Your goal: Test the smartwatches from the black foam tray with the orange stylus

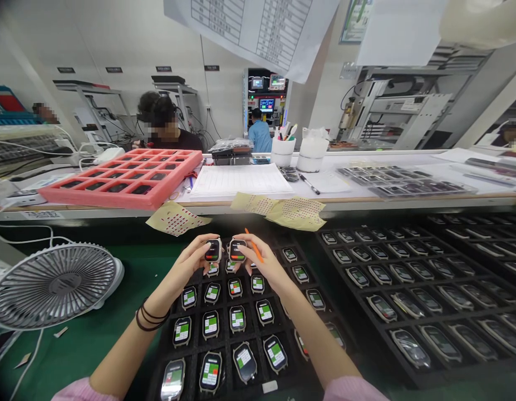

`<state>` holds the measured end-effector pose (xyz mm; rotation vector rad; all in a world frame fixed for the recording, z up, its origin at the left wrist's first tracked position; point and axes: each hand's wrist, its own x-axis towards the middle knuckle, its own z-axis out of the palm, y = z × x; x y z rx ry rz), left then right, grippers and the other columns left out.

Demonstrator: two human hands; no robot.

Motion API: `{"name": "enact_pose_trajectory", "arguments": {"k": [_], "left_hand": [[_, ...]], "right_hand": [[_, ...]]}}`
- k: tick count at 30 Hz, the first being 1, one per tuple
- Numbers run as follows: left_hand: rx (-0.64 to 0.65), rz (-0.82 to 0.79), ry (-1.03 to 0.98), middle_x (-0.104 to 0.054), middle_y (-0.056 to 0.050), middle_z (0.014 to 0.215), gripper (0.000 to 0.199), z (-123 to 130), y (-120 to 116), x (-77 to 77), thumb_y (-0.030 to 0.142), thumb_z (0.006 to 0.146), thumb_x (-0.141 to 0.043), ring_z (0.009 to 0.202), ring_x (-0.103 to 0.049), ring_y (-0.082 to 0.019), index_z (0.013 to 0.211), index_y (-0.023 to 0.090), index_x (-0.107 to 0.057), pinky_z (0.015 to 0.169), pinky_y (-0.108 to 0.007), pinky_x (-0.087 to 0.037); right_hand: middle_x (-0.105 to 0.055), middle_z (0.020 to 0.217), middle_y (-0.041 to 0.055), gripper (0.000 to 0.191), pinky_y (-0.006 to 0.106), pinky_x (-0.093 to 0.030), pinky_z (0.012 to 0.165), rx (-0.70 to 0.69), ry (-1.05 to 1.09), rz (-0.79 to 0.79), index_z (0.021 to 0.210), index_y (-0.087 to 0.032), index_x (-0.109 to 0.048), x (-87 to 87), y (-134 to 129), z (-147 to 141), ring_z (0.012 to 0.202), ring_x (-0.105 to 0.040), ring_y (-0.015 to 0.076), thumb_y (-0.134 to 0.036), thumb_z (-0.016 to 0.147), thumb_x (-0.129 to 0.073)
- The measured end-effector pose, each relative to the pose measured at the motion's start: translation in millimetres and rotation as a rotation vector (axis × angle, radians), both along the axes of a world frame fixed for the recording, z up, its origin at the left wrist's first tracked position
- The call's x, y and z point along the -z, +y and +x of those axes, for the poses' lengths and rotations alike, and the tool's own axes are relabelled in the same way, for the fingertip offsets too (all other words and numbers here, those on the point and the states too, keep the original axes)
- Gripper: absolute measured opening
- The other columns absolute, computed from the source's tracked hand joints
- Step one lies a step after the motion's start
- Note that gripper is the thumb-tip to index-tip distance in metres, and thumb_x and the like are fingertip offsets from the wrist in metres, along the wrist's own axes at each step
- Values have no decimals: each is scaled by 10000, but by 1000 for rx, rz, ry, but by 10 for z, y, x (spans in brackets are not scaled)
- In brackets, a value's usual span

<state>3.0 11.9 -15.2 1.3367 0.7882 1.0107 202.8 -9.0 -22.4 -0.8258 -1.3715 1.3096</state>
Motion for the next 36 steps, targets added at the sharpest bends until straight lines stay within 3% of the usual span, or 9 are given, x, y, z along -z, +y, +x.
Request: {"name": "enact_pose_trajectory", "arguments": {"k": [9, 25, 36], "left_hand": [[8, 17, 12, -584, -47, 948, 420, -2, -15, -19, 437, 813, -608, 654, -598, -124, 1147, 198, -526, 451, -187, -419], [8, 102, 69, -581, -66, 1011, 474, 15, -15, 13, 351, 770, -682, 727, -595, -137, 1170, 200, -479, 457, -170, -416], [8, 75, 30, -588, -56, 955, 430, 5, 4, 22, 455, 806, -613, 639, -590, -118, 1136, 193, -526, 447, -184, -411]], "right_hand": [[-617, 1034, 74, 381, 193, -429, 375, -72, 20, -29, 1152, -233, -533, -34, -11, -12, 706, -676, 171, -293, 798, -662], [-604, 958, 54, 341, 189, -437, 382, -42, 15, -41, 1133, -229, -550, -22, 1, -16, 684, -678, 167, -316, 814, -635], [-643, 883, 33, 320, 196, -422, 369, 14, 5, -48, 1081, -216, -568, -24, 3, -25, 587, -657, 143, -360, 806, -644]]}}
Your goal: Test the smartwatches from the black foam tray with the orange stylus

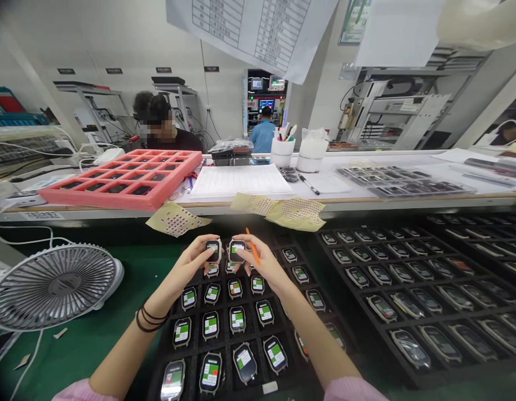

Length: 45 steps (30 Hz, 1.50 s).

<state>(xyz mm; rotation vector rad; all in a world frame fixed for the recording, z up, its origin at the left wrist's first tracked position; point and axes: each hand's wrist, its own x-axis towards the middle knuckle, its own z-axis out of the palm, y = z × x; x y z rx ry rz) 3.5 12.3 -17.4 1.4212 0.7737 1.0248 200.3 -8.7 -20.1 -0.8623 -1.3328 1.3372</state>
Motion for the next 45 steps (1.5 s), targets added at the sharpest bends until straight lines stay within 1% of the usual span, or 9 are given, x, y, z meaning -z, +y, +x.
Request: {"name": "enact_pose_trajectory", "arguments": {"k": [6, 12, 16, 19, 25, 31, 34, 40, 45], "left_hand": [[-2, -38, 12, -579, -35, 866, 398, -1, -24, -39, 450, 837, -570, 651, -594, -131, 1138, 194, -528, 462, -194, -424], [0, 1, 15, -592, -78, 1021, 473, 9, -10, 0, 384, 768, -674, 697, -595, -134, 1167, 202, -497, 455, -180, -414], [-1, 8, 19, -593, -84, 1035, 488, 7, 1, 21, 372, 761, -685, 708, -602, -142, 1174, 201, -488, 469, -185, -416], [-13, 2, 23, -594, -69, 982, 441, -1, -2, 3, 400, 778, -662, 650, -591, -126, 1137, 189, -518, 465, -196, -408], [-5, -38, 67, -586, -5, 767, 328, -4, -57, -86, 439, 807, -616, 550, -557, -107, 1022, 192, -595, 461, -202, -390], [-41, -77, 68, -605, -10, 754, 306, 12, -108, -158, 449, 803, -612, 561, -544, -116, 951, 181, -620, 480, -216, -416], [-36, -60, 76, -606, -4, 726, 306, 14, -84, -125, 451, 818, -590, 533, -545, -111, 965, 184, -616, 464, -208, -386], [6, -40, 45, -601, -7, 774, 379, 5, -14, -30, 471, 812, -586, 559, -566, -112, 1057, 182, -577, 465, -204, -395], [13, -11, 32, -597, -38, 901, 416, 3, 8, 16, 437, 804, -609, 650, -600, -127, 1133, 193, -537, 476, -199, -409]], "right_hand": [[-638, 834, 23, 288, 198, -399, 369, 30, -14, -6, 1043, -211, -581, 24, 20, 7, 525, -628, 120, -344, 798, -656], [-633, 1012, 63, 366, 193, -408, 368, -8, -25, 9, 1109, -224, -551, 32, 19, 15, 622, -668, 148, -319, 777, -675], [-611, 1083, 71, 429, 183, -414, 362, -17, -40, -3, 1120, -228, -544, 16, 16, -6, 655, -674, 150, -331, 739, -712], [-629, 1018, 63, 404, 187, -398, 348, -3, -38, -10, 1089, -219, -561, 19, 22, -13, 613, -666, 146, -347, 737, -711], [-642, 767, 21, 247, 211, -361, 354, 38, -30, -22, 1006, -215, -612, 50, 36, 1, 494, -630, 138, -351, 804, -648], [-656, 765, 26, 202, 228, -343, 371, 49, -34, -19, 967, -219, -628, 44, 18, 7, 462, -610, 137, -361, 822, -630], [-642, 745, 17, 200, 219, -339, 372, 43, -27, -16, 968, -217, -627, 51, 17, 5, 460, -611, 130, -357, 825, -627], [-640, 767, 23, 265, 209, -353, 359, 53, -20, -24, 994, -203, -616, 68, 46, -6, 472, -617, 130, -379, 798, -640], [-644, 866, 35, 330, 195, -364, 353, 64, -29, -24, 1024, -207, -597, 75, 58, -16, 521, -636, 131, -339, 739, -700]]}}
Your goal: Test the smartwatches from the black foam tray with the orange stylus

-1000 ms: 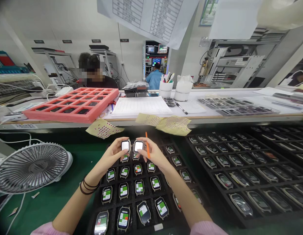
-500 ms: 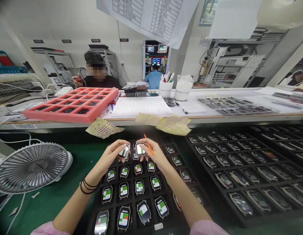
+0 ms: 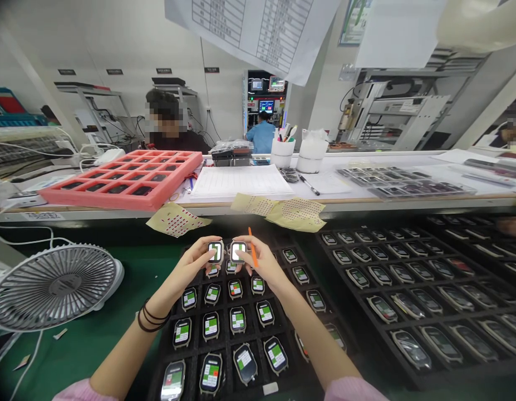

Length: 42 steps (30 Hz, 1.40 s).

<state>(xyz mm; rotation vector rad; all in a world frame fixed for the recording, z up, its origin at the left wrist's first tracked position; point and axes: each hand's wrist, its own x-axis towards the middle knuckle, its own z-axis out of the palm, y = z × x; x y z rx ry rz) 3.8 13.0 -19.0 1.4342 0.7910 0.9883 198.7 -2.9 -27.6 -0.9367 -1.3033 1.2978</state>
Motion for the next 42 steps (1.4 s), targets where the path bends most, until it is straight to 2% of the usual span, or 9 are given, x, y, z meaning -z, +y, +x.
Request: {"name": "enact_pose_trajectory", "arguments": {"k": [4, 7, 13, 19, 26, 34, 42], "left_hand": [[-6, 19, -14, -598, -75, 1033, 454, 10, 15, 44, 389, 786, -637, 695, -604, -135, 1175, 197, -504, 482, -199, -412], [-5, 24, -4, -599, -87, 1054, 465, 13, 23, 58, 377, 783, -638, 709, -605, -142, 1187, 194, -497, 494, -205, -416], [15, 0, 13, -608, -37, 912, 379, -3, -1, 4, 416, 818, -592, 659, -614, -134, 1123, 194, -547, 507, -210, -408], [-5, -37, 74, -602, -4, 778, 317, 4, -58, -74, 446, 829, -570, 565, -579, -117, 1014, 191, -600, 495, -216, -402], [-13, -30, 77, -596, 2, 764, 318, -2, -68, -100, 458, 831, -570, 551, -565, -109, 1011, 196, -587, 474, -201, -393], [-12, -42, 71, -632, -28, 812, 365, 6, -55, -70, 482, 808, -584, 594, -563, -117, 1015, 183, -567, 489, -202, -412], [-2, -15, 58, -598, -21, 839, 382, 6, -49, -63, 464, 813, -587, 583, -561, -102, 1066, 180, -544, 465, -187, -392]], "right_hand": [[-628, 914, 32, 392, 191, -375, 356, 9, -28, 10, 1048, -215, -581, -4, -7, -1, 553, -650, 135, -293, 697, -738], [-622, 909, 25, 378, 186, -383, 371, 11, -30, 11, 1044, -217, -583, -11, -15, 5, 551, -648, 124, -272, 702, -735], [-634, 778, 6, 306, 190, -354, 351, 33, 7, -6, 975, -200, -602, -14, -7, 7, 460, -600, 106, -310, 715, -720], [-671, 747, 18, 298, 200, -331, 337, 43, -7, 3, 943, -193, -617, 8, 9, 0, 403, -570, 106, -377, 726, -709], [-683, 770, 29, 266, 209, -348, 360, 35, -10, 11, 957, -198, -617, 22, -8, 4, 415, -568, 104, -383, 772, -666], [-624, 689, 1, 247, 211, -352, 364, 40, -24, 27, 964, -198, -624, 6, -22, -6, 424, -565, 109, -379, 795, -637], [-605, 676, 3, 253, 212, -363, 356, 34, -17, 37, 973, -199, -620, 1, -29, -9, 447, -588, 124, -405, 829, -591]]}}
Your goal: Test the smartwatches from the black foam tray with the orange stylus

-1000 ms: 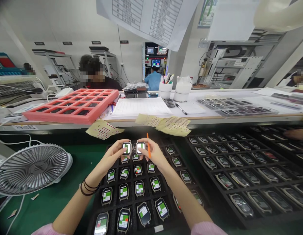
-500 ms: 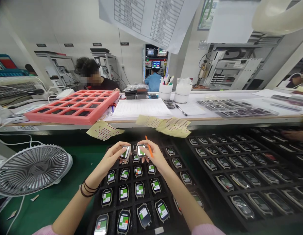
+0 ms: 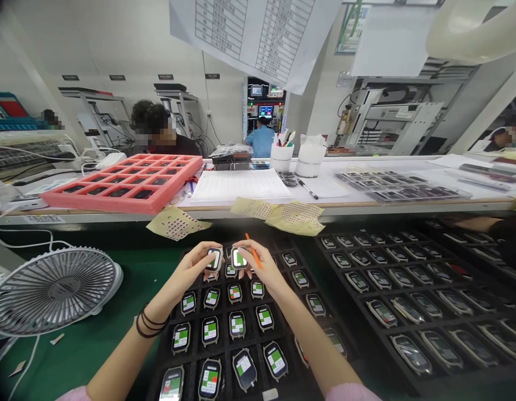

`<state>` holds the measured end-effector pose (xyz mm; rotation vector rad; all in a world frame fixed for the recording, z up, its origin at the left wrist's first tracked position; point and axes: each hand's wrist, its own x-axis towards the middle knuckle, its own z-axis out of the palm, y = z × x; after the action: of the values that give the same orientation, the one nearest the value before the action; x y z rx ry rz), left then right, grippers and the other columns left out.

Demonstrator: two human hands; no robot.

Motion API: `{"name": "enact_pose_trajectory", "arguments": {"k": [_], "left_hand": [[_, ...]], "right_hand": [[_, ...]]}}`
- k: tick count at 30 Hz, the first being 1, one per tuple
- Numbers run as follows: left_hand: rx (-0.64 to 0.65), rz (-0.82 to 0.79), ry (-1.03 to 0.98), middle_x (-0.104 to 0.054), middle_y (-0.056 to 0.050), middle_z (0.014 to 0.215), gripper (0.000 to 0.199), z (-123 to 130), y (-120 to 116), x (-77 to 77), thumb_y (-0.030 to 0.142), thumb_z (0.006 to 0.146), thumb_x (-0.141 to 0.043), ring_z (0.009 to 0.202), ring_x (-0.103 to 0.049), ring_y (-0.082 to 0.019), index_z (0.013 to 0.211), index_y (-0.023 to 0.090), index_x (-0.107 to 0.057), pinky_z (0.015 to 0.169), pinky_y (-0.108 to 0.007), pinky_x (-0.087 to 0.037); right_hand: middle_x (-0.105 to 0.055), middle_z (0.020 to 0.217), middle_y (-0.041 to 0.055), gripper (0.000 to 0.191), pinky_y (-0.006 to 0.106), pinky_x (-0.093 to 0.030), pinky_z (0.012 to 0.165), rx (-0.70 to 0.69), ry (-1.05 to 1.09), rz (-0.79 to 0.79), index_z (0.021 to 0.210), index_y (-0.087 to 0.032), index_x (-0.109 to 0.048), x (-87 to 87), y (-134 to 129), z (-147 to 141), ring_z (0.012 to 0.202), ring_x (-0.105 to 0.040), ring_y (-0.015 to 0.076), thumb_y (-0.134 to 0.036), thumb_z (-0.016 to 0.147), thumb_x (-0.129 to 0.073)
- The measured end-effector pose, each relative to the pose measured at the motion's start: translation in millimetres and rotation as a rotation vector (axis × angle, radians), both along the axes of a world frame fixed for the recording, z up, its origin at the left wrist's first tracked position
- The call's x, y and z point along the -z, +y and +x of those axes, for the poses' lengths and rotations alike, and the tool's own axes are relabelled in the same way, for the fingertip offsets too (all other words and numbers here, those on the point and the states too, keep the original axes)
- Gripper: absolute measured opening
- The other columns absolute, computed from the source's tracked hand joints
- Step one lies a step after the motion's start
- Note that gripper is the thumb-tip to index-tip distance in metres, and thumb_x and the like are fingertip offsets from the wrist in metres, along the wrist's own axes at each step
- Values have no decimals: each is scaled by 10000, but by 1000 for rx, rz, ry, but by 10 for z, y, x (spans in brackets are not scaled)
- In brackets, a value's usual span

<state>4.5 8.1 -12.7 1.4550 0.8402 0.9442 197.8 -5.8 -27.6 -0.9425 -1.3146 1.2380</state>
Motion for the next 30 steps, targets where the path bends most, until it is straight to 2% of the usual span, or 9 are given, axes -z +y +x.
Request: {"name": "enact_pose_trajectory", "arguments": {"k": [7, 13, 22, 30], "left_hand": [[10, 46, -32, -591, -72, 1012, 415, 10, 24, 52, 391, 793, -627, 697, -586, -138, 1136, 192, -505, 468, -196, -400], [10, 61, -20, -588, -69, 1026, 428, 1, 29, 71, 360, 786, -642, 698, -575, -135, 1154, 203, -490, 483, -202, -403], [15, 12, -12, -601, -45, 916, 370, 5, 1, 12, 421, 807, -606, 620, -566, -112, 1078, 179, -536, 470, -196, -382], [2, 6, 7, -597, -30, 878, 365, 0, 10, 32, 458, 811, -589, 596, -566, -113, 1056, 190, -549, 467, -199, -386]], "right_hand": [[-583, 761, 9, 298, 197, -387, 351, -30, 1, 20, 1047, -210, -599, 16, 24, -8, 561, -651, 153, -391, 811, -615], [-607, 961, 44, 330, 183, -405, 368, -51, -9, -2, 1091, -222, -571, -1, 6, -13, 623, -673, 149, -329, 789, -651], [-618, 949, 52, 331, 189, -409, 358, -24, -9, -17, 1069, -211, -587, 23, 25, -18, 594, -664, 149, -330, 770, -664], [-622, 917, 42, 314, 193, -410, 366, -28, -13, -26, 1054, -216, -592, -2, 6, -29, 585, -655, 143, -338, 773, -664]]}}
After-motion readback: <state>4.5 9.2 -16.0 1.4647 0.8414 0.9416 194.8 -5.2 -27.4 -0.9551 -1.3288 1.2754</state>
